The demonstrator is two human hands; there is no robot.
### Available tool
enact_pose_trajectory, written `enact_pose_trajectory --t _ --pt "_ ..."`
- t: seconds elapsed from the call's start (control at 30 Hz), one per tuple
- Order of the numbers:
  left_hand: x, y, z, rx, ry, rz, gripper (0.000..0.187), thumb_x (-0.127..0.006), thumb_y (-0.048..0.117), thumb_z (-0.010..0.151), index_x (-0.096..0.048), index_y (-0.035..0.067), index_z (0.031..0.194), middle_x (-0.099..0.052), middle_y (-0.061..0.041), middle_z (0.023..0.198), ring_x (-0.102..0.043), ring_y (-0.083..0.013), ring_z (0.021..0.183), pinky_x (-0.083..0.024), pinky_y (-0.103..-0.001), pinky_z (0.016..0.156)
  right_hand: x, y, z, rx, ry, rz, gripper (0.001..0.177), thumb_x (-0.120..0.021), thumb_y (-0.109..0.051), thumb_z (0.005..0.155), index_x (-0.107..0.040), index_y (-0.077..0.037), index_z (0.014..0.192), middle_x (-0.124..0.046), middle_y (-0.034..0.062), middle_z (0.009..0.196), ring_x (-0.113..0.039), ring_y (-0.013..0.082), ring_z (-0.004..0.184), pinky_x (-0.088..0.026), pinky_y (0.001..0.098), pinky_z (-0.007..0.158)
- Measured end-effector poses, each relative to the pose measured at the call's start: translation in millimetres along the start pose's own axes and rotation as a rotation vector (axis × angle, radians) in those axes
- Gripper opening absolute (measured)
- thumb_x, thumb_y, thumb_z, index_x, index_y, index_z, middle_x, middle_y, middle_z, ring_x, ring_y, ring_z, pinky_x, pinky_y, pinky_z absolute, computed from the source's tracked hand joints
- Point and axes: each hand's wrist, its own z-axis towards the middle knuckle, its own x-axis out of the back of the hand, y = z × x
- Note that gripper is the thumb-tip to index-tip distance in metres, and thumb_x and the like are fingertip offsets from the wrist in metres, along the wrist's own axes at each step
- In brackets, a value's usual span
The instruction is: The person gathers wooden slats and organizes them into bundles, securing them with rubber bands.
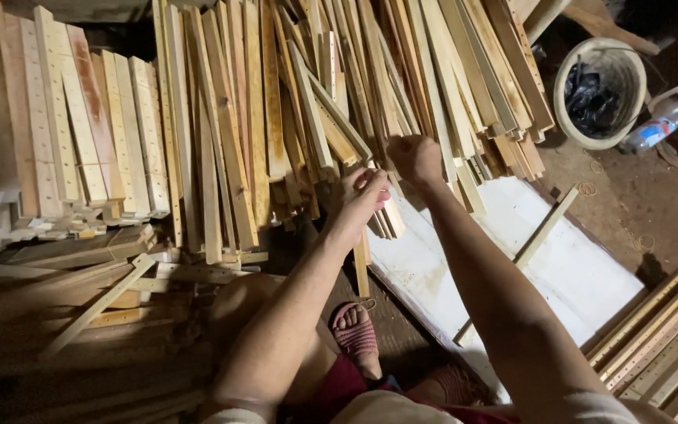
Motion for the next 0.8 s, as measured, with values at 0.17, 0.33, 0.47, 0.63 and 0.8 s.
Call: enact_pose_trajectory --t 0.17,0.33,0.47,0.63,0.8 --pt "-2 -2 13 0.035 0.022 -0.016 0.019 -0.074 0.033 0.088 -0.071 0.014 0.087 -0.072 -0.006 0.082 -0.073 -0.0177 0.074 -0.064 -0.033 0.068 79 -48 -96 -0.301 -0.166 0.923 0.021 -0.068 -0.012 0.088 -0.074 0.0 0.104 -0.071 0.0193 0.085 -0.072 0.0274 0.065 -0.063 0.0431 0.062" --pt "-17 -4 19 0.091 0.034 0.006 0.017 -0.072 0.024 0.08 -0.07 0.008 0.085 -0.065 -0.007 0.076 -0.07 -0.0173 0.069 -0.063 -0.03 0.066 80 -5 -145 -0.407 -0.353 1.289 0.022 -0.069 -0.019 0.095 -0.068 0.003 0.091 -0.066 0.0187 0.074 -0.071 0.0271 0.064 -0.061 0.0377 0.063" --pt "-23 -16 39 0.029 0.002 0.013 0.032 -0.071 0.035 0.086 -0.068 0.004 0.082 -0.062 -0.013 0.072 -0.065 -0.0197 0.061 -0.058 -0.033 0.052 79 -3 -181 -0.371 -0.449 1.284 0.018 -0.07 -0.015 0.093 -0.067 0.003 0.093 -0.069 0.0168 0.076 -0.073 0.0258 0.064 -0.062 0.0359 0.061" --pt "-20 -29 39 0.181 -0.12 -0.142 0.053 -0.073 0.047 0.091 -0.06 -0.003 0.1 -0.063 -0.017 0.077 -0.063 -0.0189 0.046 -0.061 -0.032 0.045 91 -37 -223 -0.351 -0.576 1.137 0.022 -0.074 -0.009 0.088 -0.068 0.01 0.099 -0.071 0.0198 0.082 -0.073 0.0246 0.064 -0.064 0.0352 0.06" --pt "9 7 12 -0.031 0.002 0.094 0.048 -0.062 0.049 0.097 -0.058 0.003 0.087 -0.051 -0.004 0.054 -0.054 -0.0113 0.036 -0.045 -0.024 0.03 87 -22 -186 -0.323 -0.438 0.715 0.059 -0.076 -0.048 0.092 -0.072 0.01 0.106 -0.072 0.0273 0.081 -0.075 0.033 0.075 -0.063 0.046 0.073"
